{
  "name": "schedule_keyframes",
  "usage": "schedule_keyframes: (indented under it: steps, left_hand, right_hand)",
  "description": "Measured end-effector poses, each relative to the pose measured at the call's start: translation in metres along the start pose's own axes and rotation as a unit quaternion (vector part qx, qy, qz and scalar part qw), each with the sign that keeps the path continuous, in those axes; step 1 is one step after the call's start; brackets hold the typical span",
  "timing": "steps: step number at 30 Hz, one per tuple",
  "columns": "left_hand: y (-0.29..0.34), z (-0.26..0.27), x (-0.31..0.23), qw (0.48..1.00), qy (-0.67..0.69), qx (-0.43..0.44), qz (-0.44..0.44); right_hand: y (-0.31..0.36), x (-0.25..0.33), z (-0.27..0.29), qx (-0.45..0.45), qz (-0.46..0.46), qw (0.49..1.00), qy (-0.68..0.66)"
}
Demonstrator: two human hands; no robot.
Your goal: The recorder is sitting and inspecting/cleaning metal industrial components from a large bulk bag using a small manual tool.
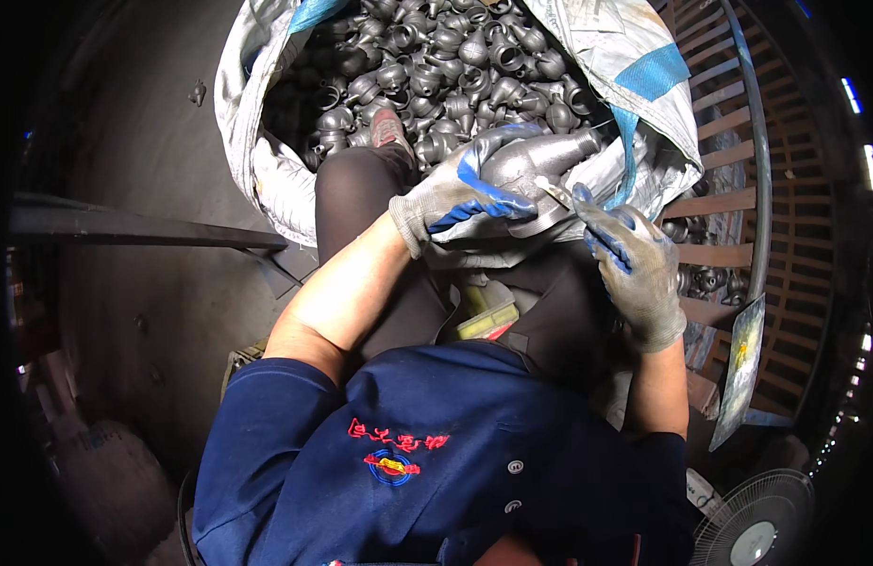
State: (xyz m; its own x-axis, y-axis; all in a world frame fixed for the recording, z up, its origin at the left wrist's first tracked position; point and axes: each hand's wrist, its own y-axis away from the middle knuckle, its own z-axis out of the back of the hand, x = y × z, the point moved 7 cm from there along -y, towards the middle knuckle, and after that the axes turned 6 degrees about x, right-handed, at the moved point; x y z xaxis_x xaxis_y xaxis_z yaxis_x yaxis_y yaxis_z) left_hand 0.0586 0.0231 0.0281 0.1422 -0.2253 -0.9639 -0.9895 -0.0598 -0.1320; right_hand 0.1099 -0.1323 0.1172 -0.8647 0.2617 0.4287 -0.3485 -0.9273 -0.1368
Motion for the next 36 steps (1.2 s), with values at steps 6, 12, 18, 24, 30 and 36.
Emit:
schedule_keyframes:
  steps: [6,12,18,24,30,36]
  left_hand:
    - [0.000,0.000,-0.003,0.999,-0.045,-0.013,-0.001]
    - [-0.001,0.002,-0.004,0.996,-0.090,-0.006,-0.015]
    - [0.001,0.001,-0.004,0.996,-0.089,-0.008,-0.006]
    - [0.000,0.004,-0.002,0.985,-0.166,-0.005,-0.035]
    - [0.001,0.002,-0.005,0.983,-0.181,-0.005,-0.027]
    - [-0.002,0.003,-0.001,0.985,-0.171,-0.013,-0.030]
  right_hand:
    - [0.002,-0.009,0.001,0.021,-0.037,0.993,-0.110]
    - [0.000,-0.016,-0.003,0.017,-0.048,0.987,-0.153]
    - [0.000,-0.011,-0.002,0.065,-0.062,0.991,-0.095]
    - [0.001,-0.018,-0.001,0.030,-0.073,0.989,-0.124]
    - [0.001,-0.012,-0.003,0.075,-0.065,0.993,-0.060]
    - [0.005,-0.022,-0.005,0.024,-0.079,0.984,-0.159]
